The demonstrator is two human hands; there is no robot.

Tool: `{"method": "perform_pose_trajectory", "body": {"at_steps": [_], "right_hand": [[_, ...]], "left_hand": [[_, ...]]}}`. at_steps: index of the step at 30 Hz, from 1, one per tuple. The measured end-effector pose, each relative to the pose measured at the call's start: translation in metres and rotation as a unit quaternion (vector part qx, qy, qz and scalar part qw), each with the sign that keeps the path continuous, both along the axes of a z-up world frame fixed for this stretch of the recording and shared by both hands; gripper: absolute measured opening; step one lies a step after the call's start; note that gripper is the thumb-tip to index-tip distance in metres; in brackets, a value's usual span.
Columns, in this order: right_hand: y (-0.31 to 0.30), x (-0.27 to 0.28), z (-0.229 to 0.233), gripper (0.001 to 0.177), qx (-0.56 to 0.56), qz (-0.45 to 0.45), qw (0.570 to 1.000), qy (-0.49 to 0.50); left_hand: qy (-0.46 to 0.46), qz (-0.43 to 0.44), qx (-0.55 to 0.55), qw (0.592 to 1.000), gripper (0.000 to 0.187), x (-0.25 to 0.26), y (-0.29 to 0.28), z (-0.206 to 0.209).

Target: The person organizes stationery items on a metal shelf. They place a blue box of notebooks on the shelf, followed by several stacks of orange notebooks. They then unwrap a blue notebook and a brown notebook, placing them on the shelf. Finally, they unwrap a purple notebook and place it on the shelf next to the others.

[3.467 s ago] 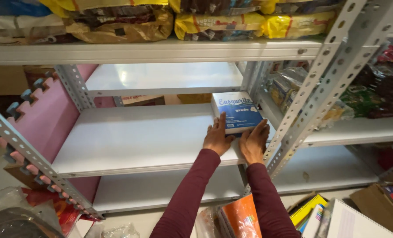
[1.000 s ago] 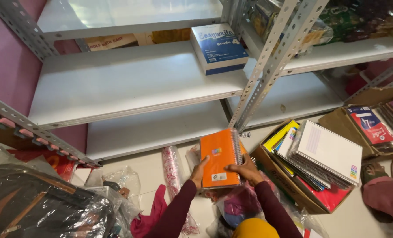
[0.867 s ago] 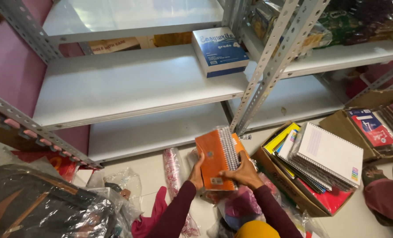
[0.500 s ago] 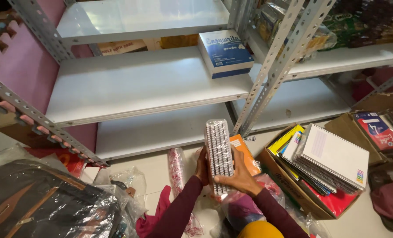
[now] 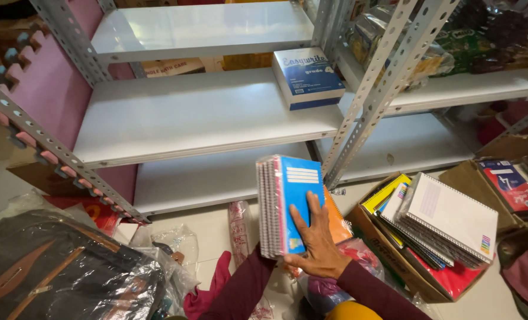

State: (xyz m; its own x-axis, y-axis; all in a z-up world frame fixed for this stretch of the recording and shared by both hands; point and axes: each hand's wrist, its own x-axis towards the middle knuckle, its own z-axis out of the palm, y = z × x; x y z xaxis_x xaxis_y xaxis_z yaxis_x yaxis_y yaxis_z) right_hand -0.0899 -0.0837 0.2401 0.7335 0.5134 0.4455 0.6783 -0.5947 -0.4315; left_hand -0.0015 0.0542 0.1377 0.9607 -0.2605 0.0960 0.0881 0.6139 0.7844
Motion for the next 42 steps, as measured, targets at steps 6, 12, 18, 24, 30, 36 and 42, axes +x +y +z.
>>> {"method": "perform_pose_trajectory", "body": {"at_steps": [6,12,18,24,30,36,42], "right_hand": [[0.0,0.009,0.006,0.084,-0.046,-0.05,0.993,-0.094],[-0.011,0.022,-0.006,0.096,0.119,-0.092,0.988,0.018],[-0.032,0.026,-0.002,0.099,0.196,-0.067,0.951,0.228],[-0.018,0.02,0.047,0.116,0.189,-0.036,0.95,0.245],[-0.019,0.017,0.032,0.104,0.281,-0.006,0.917,0.284],[-0.021,0.017,0.02,0.084,0.265,-0.03,0.928,0.259],[-0.025,0.02,0.018,0.083,0.257,-0.067,0.925,0.273]], "left_hand": [[0.006,-0.001,-0.009,1.0,0.058,0.009,0.001,0.006],[0.018,-0.009,-0.022,1.0,0.063,0.003,0.0,0.015],[0.019,-0.007,-0.04,0.999,0.067,0.01,-0.007,0.037],[0.024,-0.015,-0.053,0.998,0.072,0.009,-0.015,0.053],[0.037,-0.011,-0.058,0.998,0.076,0.015,-0.019,0.043],[0.1,-0.02,-0.041,0.994,0.084,0.014,-0.017,0.036],[0.143,-0.012,-0.001,0.99,0.083,0.014,-0.016,0.038]]}}
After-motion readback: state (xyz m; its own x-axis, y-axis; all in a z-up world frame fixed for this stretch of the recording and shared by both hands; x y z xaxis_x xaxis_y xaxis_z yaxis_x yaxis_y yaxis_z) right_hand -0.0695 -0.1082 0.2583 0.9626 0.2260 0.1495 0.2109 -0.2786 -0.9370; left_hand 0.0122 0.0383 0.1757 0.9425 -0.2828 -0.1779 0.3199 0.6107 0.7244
